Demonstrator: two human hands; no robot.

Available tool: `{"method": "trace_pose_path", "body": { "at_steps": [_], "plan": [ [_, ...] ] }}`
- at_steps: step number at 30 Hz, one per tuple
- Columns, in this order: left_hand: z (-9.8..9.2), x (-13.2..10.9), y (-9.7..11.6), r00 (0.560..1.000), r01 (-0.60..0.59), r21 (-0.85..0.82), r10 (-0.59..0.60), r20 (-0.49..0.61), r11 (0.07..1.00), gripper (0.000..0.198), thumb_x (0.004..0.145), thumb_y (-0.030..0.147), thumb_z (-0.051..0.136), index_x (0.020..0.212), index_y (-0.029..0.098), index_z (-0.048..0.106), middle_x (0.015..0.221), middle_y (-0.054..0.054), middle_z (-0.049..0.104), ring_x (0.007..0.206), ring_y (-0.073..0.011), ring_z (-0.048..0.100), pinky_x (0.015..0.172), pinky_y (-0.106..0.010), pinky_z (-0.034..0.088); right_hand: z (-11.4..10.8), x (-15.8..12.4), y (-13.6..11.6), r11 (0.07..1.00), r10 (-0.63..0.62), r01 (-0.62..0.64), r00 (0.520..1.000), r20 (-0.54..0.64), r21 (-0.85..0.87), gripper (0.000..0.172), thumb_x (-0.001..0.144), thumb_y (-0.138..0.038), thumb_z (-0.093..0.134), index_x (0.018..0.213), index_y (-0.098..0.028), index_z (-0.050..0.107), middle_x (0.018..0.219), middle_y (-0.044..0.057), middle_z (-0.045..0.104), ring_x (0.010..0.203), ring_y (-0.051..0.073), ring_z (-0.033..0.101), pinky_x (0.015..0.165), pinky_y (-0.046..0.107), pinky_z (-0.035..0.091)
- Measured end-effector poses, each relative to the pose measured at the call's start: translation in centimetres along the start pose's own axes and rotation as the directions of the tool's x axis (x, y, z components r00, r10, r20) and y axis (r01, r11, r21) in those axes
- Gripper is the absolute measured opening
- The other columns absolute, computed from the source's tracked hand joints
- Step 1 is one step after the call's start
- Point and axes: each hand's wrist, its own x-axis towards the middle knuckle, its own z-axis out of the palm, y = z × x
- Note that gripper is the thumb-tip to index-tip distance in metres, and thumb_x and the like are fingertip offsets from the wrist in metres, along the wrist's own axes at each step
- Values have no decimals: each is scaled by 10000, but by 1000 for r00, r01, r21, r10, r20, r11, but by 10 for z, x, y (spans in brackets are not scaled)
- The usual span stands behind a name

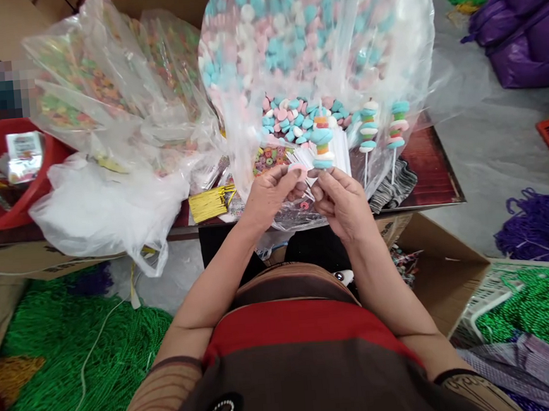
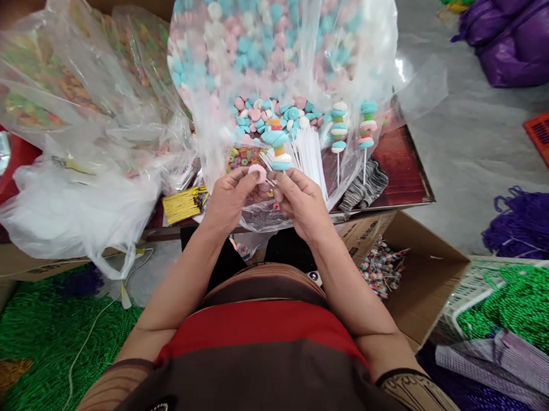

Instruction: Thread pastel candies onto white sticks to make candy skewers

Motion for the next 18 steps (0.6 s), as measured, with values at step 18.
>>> {"method": "trace_pose_path", "body": {
  "at_steps": [18],
  "plan": [
    [-13, 13, -14, 998, -17, -203, 5, -60, 979, 280, 789, 429, 856, 933, 205, 771, 820, -4, 747, 723, -104, 680, 673, -238, 542, -27, -48, 8, 874, 23, 24, 996, 89, -486, 371, 947, -509, 591, 871, -176, 737, 471, -64, 424, 443, 97, 349, 471, 257, 253]
  ]
}}
